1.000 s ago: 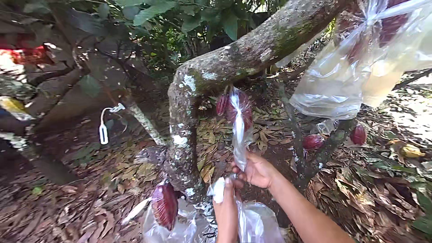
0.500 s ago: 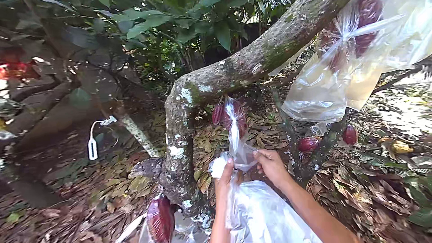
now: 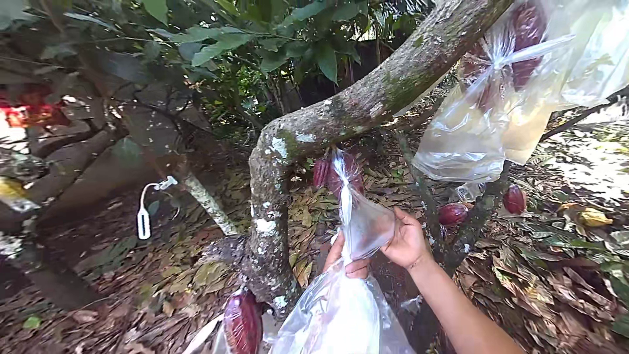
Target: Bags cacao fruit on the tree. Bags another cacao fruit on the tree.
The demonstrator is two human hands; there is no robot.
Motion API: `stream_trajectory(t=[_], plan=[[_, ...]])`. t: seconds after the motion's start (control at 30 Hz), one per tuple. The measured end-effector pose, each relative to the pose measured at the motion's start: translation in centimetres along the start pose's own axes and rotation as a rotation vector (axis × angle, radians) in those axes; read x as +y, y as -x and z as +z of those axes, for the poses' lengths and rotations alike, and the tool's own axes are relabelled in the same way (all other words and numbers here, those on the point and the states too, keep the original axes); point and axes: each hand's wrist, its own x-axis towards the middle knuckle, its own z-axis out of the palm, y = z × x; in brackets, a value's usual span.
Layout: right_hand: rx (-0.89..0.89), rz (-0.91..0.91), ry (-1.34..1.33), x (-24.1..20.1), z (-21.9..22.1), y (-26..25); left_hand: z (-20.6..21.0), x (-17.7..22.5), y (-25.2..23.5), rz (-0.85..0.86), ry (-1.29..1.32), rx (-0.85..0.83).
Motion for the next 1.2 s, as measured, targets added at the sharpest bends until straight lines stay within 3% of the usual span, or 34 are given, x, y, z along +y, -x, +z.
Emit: stream_trajectory(t=[0.1,0.2,0.3,0.4,0.5,0.67,0.73,0.83,0.87,0.93,1.0,1.03,1.1,1.2], plan=[[-0.01,-0.019,0.041,-0.2,0.9,-0.9,0.4,0.4,-0.3,0.012,0.027,0.037],[-0.042,-0.016,0.027,0.0,1.3,-1.4,0.0,0.5,-1.1,0.214,0.11,0.101],[-0.032,-0.033,0.012,0.1,1.2,-1.9,-0.9,1.3,-1.5,0.35,0.142,0.036],[-0.013,-0.01,-0.027,-0.2,1.3,-2.2,-1.3,2.0,-1.9,0.255,0.134,-0.213],[-0.062,0.011,-0.063,-1.1,2.7,-2.0,0.0,2.5,-2.5,0.266,0.163,-0.296],[-0.132,0.017,-0.025,-3.0,7.2,-0.5,3.8,4.3,-3.1,0.178,-0.003,-0.469],[-0.255,0.027,0.059,-3.7,9.8,0.5,5.5,4.8,-3.4,0.192,-0.028,-0.51],[-0.67,-0.019,0.235,-4.4,11.1,0.3,6.0,5.1,-4.4,0.218,-0.097,-0.652],[-0.643,-0.046,0.28,-4.4,11.1,0.0,5.9,4.9,-4.9,0.213,-0.075,-0.665],[-0.331,-0.06,0.337,-4.1,10.6,-0.8,4.4,4.5,-5.4,0.272,0.035,-0.58],[-0.083,-0.018,0.335,-4.4,10.1,-1.4,4.9,3.0,-4.9,0.459,0.094,-0.327],[-0.091,0.009,0.325,-4.7,10.1,-1.4,6.2,2.8,-4.1,0.438,0.03,-0.264],[-0.236,0.05,0.312,-4.9,9.6,-1.6,6.9,4.0,-2.8,0.161,-0.064,-0.377],[-0.031,0.026,0.257,-3.6,8.8,-2.0,5.8,4.4,-3.1,0.131,0.038,-0.307]])
